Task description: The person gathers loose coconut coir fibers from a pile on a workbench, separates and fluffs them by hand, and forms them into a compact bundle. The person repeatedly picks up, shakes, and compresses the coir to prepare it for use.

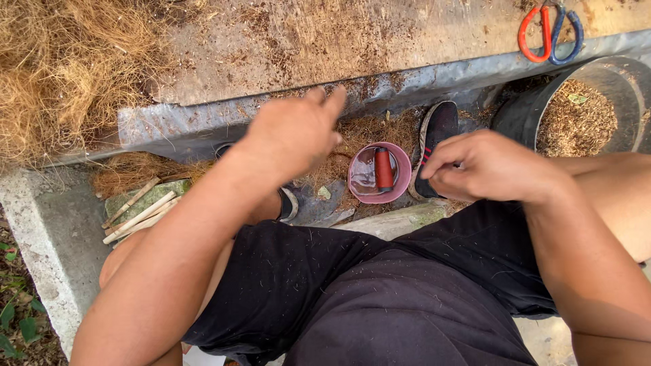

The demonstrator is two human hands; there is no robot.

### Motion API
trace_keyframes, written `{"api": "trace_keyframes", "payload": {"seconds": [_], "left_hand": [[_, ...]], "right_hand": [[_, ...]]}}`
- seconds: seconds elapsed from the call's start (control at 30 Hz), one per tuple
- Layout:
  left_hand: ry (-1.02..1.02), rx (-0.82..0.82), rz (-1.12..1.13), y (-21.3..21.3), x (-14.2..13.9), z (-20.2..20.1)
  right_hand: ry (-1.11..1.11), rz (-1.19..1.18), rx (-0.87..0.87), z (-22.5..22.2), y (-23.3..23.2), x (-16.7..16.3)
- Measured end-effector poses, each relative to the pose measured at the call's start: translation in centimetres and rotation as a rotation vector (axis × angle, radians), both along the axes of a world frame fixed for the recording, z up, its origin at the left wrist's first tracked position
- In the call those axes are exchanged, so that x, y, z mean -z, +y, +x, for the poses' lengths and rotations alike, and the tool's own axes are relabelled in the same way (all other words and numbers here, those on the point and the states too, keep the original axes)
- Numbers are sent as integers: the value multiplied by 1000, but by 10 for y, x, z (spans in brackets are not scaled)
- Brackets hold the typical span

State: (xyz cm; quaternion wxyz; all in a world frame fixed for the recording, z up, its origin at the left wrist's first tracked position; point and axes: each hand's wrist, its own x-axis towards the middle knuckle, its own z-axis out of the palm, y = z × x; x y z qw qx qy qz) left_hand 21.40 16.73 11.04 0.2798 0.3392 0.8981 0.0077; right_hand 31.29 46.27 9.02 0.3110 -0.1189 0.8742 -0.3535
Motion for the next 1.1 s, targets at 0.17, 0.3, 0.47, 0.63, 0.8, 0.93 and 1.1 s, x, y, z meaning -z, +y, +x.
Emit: {"api": "trace_keyframes", "payload": {"seconds": [0.17, 0.3, 0.47, 0.63, 0.8, 0.93, 1.1], "left_hand": [[194, -87, 197, -32, -20, -22], [157, -200, 176, -28, -13, -38], [148, -161, 292, -22, -18, -51], [204, -331, 287, -69, -44, -98], [453, -748, 335, -209, -49, -181], [406, -1069, 183, -306, -13, -173], [203, -797, -189, -311, 63, -163]], "right_hand": [[21, 122, -116, -4, -25, 55], [-62, 429, -261, -8, -60, 109], [37, 813, -666, -10, -88, 143], [110, 597, -483, -23, -89, 136], [158, 449, -413, -34, -89, 116], [165, 420, -363, -41, -94, 112], [32, 449, -446, -49, -89, 152]]}}
